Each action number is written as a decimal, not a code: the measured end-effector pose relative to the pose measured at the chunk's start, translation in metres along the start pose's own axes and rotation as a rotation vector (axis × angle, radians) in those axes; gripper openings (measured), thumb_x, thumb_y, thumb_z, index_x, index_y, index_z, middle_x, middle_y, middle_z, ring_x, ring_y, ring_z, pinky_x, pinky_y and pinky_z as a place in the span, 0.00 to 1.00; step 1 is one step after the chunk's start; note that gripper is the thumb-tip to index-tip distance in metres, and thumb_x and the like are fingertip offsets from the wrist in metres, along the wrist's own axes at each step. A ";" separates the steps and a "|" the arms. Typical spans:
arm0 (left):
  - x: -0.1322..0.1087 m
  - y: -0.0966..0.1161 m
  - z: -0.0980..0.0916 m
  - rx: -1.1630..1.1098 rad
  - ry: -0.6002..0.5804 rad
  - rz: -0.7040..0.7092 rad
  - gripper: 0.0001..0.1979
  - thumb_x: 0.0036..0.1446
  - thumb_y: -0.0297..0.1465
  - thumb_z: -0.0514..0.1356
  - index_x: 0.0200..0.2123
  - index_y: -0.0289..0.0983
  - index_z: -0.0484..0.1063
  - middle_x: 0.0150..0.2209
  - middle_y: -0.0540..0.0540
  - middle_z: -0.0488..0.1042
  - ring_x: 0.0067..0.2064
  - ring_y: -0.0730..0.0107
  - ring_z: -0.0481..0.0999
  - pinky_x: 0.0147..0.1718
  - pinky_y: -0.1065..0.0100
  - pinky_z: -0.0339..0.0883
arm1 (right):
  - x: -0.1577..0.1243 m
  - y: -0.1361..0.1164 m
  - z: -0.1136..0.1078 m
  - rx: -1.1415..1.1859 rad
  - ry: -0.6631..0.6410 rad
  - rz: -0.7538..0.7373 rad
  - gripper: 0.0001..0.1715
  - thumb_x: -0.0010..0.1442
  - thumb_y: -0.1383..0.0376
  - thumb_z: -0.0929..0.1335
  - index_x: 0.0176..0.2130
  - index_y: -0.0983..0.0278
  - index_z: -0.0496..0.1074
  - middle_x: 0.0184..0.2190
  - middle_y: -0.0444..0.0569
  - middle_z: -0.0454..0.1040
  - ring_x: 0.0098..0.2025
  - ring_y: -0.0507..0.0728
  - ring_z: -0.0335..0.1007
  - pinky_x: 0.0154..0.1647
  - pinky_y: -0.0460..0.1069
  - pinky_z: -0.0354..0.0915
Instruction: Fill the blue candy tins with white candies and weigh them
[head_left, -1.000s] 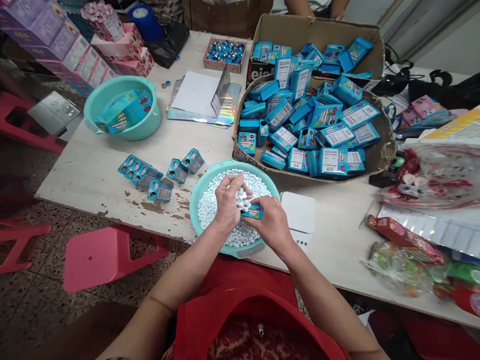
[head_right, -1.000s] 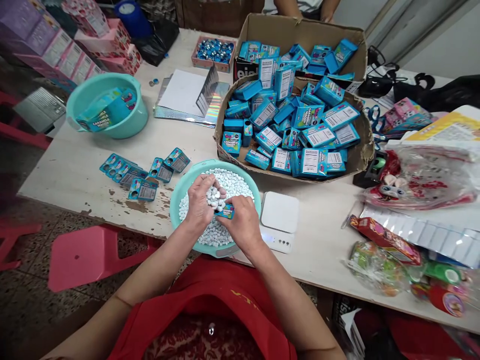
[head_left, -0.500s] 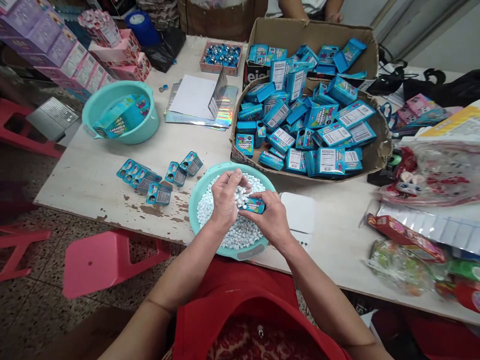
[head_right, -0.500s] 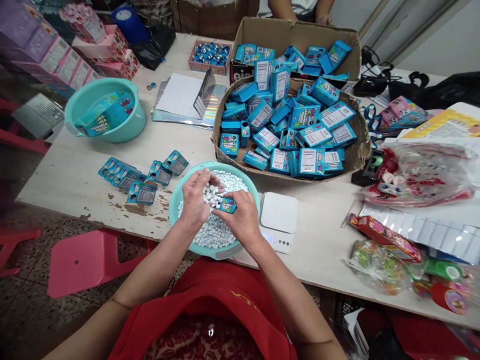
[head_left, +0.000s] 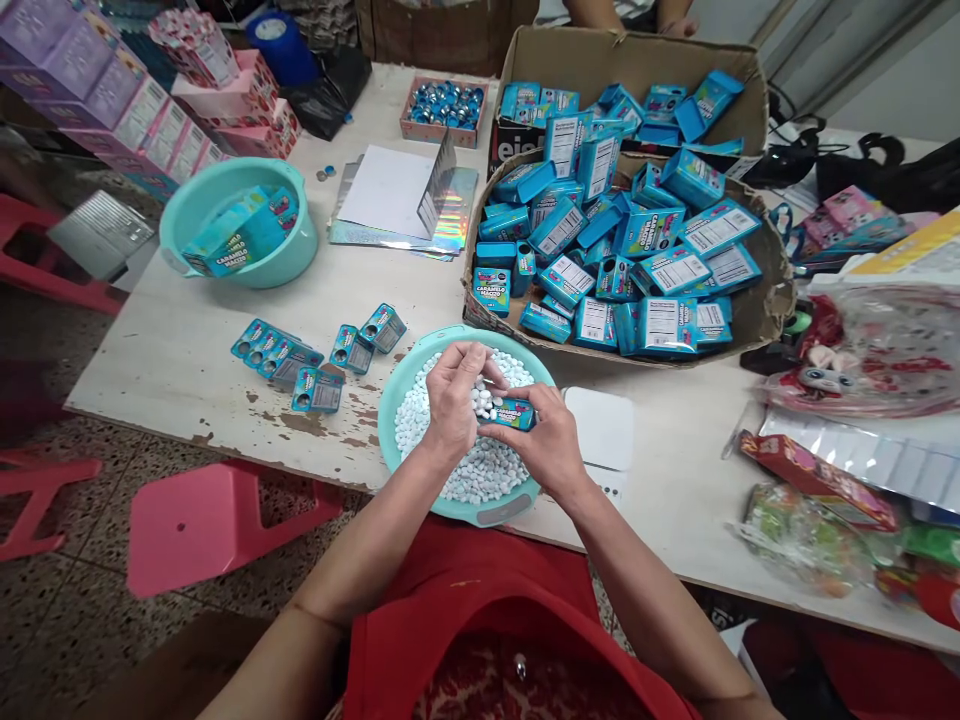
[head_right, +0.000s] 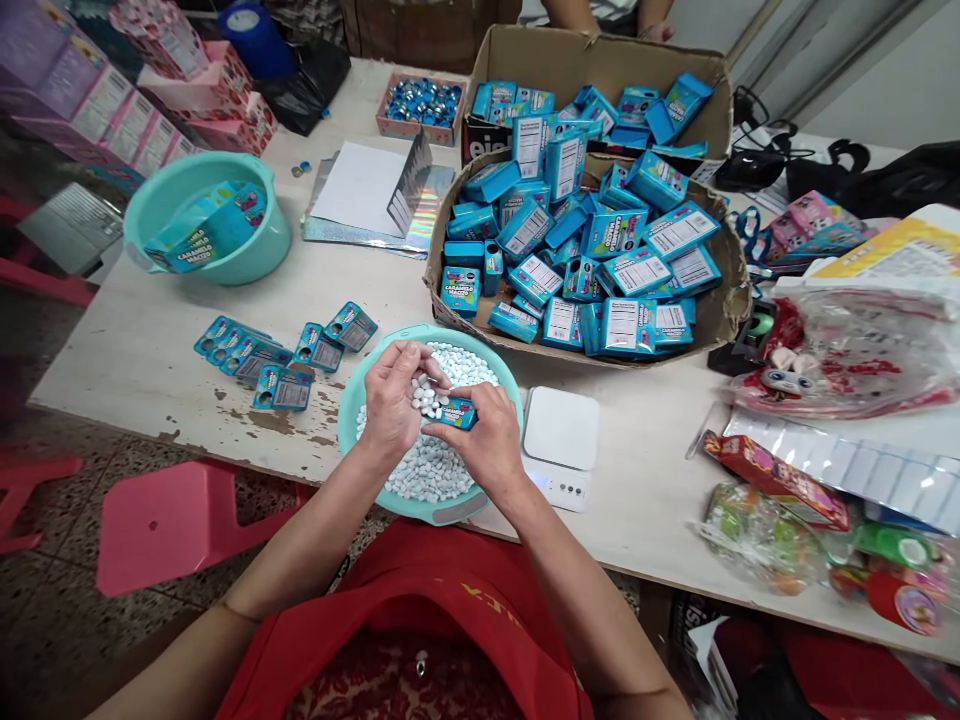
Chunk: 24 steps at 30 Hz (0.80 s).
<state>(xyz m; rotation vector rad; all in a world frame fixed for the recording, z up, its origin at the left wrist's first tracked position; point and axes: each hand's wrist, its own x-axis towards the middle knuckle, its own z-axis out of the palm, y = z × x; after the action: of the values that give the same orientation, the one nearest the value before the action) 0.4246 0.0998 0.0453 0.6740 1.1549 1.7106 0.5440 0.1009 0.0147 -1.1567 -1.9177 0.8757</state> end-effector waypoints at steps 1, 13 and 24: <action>0.001 0.000 0.000 0.001 -0.008 -0.003 0.12 0.55 0.41 0.61 0.29 0.37 0.69 0.23 0.50 0.70 0.26 0.73 0.73 0.26 0.71 0.67 | 0.000 0.000 0.000 0.011 0.003 -0.003 0.20 0.51 0.49 0.72 0.39 0.59 0.72 0.35 0.48 0.75 0.40 0.61 0.68 0.42 0.55 0.62; -0.006 0.009 0.000 0.017 -0.178 -0.072 0.16 0.56 0.44 0.58 0.30 0.37 0.71 0.19 0.51 0.68 0.19 0.76 0.67 0.19 0.73 0.59 | 0.000 0.000 -0.001 0.113 0.032 0.027 0.21 0.49 0.49 0.74 0.36 0.60 0.72 0.33 0.47 0.74 0.39 0.60 0.68 0.42 0.55 0.64; 0.061 -0.070 -0.068 1.213 -0.316 0.265 0.12 0.61 0.35 0.53 0.40 0.37 0.74 0.46 0.43 0.74 0.51 0.61 0.70 0.53 0.60 0.60 | -0.024 0.008 -0.026 0.231 0.197 0.113 0.25 0.42 0.52 0.78 0.39 0.59 0.74 0.38 0.47 0.73 0.42 0.59 0.71 0.43 0.55 0.68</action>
<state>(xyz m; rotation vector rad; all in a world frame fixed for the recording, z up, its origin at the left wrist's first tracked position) 0.3711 0.1363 -0.0491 1.8017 1.8681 0.8647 0.5777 0.0867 0.0156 -1.1720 -1.5612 0.9771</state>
